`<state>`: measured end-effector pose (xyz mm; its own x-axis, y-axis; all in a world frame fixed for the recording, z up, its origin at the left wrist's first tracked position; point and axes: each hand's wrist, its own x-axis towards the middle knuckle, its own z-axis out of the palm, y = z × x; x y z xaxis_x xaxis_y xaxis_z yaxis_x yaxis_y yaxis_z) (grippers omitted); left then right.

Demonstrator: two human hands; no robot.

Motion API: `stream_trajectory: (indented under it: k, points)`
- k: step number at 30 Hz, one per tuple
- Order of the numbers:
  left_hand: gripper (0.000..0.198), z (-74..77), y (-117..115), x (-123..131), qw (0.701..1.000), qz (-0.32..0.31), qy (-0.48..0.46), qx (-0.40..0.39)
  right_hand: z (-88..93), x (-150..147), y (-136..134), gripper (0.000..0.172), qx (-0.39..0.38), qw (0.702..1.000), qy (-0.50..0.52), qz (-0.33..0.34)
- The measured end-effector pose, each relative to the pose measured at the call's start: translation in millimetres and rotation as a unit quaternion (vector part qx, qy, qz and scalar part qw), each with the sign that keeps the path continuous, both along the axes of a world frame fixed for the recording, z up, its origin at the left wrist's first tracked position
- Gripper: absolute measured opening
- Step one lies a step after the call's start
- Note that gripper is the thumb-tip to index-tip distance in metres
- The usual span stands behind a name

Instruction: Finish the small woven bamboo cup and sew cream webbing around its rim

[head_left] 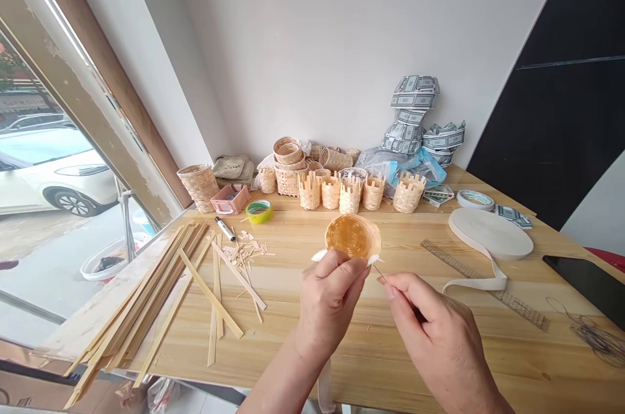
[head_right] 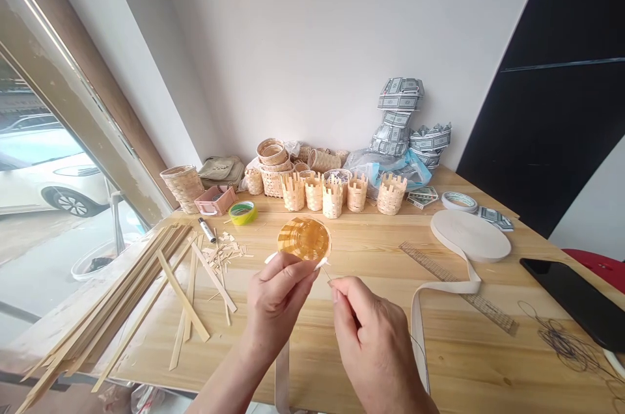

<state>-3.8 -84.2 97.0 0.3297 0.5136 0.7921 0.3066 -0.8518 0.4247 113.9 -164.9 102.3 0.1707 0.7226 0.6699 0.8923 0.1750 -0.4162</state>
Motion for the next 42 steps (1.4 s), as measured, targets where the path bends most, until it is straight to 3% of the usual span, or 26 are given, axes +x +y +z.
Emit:
stream_trajectory:
  k: [4,10,18,27,30,35,42]
  points:
    - [0.013,-3.5,-3,1,0.999,0.006,0.022,0.022,-6.6,-1,-2,0.019,0.0,1.0,0.012,-0.012]
    - [0.013,-6.6,-8,6,0.999,-0.037,0.028,0.018,-5.7,1,2,0.023,-0.012,0.999,0.037,-0.011]
    - [0.014,-15.3,6,7,0.998,0.01,0.052,0.024,-14.0,3,5,0.021,-0.077,0.992,0.098,0.002]
    - [0.02,-33.3,1,14,0.996,0.009,0.085,0.005,-18.7,7,10,0.028,-0.117,0.985,0.126,-0.015]
    - [0.019,-39.7,7,12,0.993,0.006,0.117,0.014,-17.8,15,9,0.02,-0.145,0.986,0.082,-0.004]
    - [0.021,-44.1,13,8,0.985,-0.026,0.167,0.018,-3.2,29,7,0.018,-0.094,0.993,-0.021,-0.063]
    - [0.026,-44.3,3,7,0.954,-0.048,0.287,0.076,7.8,25,30,0.025,-0.282,0.947,-0.151,-0.041]
